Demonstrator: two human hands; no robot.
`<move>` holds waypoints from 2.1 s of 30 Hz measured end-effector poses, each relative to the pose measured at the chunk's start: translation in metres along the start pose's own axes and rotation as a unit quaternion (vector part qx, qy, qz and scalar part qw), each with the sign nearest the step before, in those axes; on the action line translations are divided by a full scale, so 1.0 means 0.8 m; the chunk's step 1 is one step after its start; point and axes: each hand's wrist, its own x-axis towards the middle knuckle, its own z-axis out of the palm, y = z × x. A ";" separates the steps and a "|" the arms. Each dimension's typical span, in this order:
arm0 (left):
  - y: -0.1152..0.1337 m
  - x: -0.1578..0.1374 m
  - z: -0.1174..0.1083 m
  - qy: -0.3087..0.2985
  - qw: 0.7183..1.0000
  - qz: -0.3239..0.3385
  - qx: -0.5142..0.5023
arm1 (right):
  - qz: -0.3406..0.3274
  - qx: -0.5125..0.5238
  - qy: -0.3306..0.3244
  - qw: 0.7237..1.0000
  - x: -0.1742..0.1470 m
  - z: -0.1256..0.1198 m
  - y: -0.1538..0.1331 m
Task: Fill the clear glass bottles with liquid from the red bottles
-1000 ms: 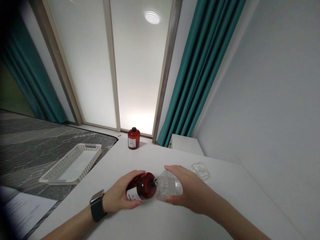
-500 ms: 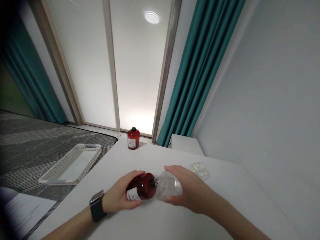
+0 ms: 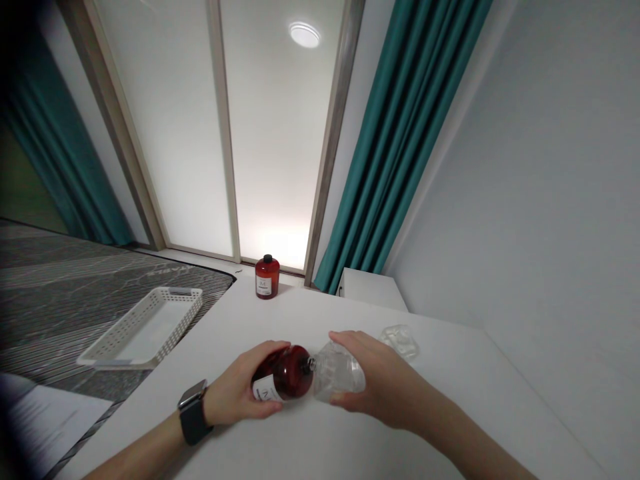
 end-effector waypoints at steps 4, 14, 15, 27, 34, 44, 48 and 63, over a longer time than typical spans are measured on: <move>0.000 -0.001 -0.001 -0.001 1.000 0.003 0.001 | -0.003 -0.003 0.002 1.000 -0.001 0.000 -0.001; 0.000 -0.001 0.000 -0.002 1.000 0.000 0.000 | -0.014 -0.003 0.010 1.000 -0.004 0.002 0.003; 0.000 0.000 0.000 -0.002 1.000 0.000 0.000 | -0.014 -0.003 0.010 1.000 -0.004 0.001 0.002; 0.002 0.001 -0.001 -0.008 1.000 -0.008 -0.011 | -0.007 -0.013 0.006 1.000 -0.003 0.000 0.000; 0.003 0.001 -0.001 -0.005 1.000 -0.009 -0.003 | -0.014 -0.004 0.008 1.000 -0.003 -0.002 -0.001; 0.003 0.001 -0.001 -0.006 1.000 -0.005 -0.013 | -0.019 -0.015 0.015 1.000 -0.003 -0.002 -0.002; 0.004 0.001 -0.001 -0.004 1.000 -0.004 -0.010 | -0.023 -0.019 0.015 0.999 -0.003 -0.002 -0.002; 0.006 0.001 -0.002 -0.004 1.000 -0.014 0.000 | -0.032 -0.010 0.022 0.999 -0.004 -0.002 0.002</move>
